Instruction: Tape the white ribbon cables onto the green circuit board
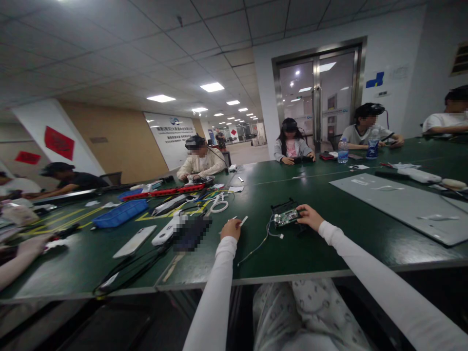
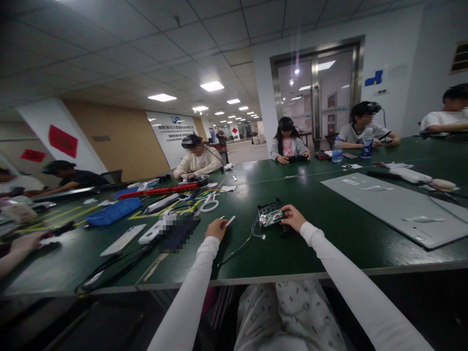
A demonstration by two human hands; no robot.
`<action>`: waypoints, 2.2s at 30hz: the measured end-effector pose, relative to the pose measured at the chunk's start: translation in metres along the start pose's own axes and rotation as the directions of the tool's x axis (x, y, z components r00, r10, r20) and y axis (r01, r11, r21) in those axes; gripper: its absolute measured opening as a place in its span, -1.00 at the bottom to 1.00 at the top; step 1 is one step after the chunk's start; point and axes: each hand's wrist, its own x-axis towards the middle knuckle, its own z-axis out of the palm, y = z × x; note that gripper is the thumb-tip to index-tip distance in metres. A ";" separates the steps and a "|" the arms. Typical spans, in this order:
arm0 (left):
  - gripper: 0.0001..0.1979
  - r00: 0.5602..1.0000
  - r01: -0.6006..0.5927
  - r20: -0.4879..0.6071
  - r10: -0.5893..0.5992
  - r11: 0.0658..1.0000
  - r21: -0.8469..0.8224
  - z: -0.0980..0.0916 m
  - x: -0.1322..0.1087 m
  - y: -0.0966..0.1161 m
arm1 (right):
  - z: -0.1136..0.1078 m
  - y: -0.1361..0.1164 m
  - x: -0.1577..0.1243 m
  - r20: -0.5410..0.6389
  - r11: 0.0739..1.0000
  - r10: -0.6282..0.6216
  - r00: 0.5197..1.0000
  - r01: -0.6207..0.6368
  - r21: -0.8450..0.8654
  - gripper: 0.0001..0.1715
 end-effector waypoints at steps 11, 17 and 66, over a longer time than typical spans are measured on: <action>-0.83 0.999 0.009 0.031 -0.013 0.994 0.112 -0.007 -0.003 0.006 | -0.001 0.003 0.001 0.021 0.996 -0.010 1.000 0.012 -0.092 -0.46; -0.84 1.000 0.015 0.023 -0.017 0.993 0.120 -0.008 -0.004 0.008 | 0.000 0.003 0.001 0.024 0.997 -0.004 1.000 0.006 -0.080 -0.45; -0.78 0.974 0.205 -0.084 -0.212 0.975 -0.086 0.001 0.004 0.005 | 0.004 0.000 0.000 0.014 0.998 -0.006 1.000 0.007 -0.054 -0.47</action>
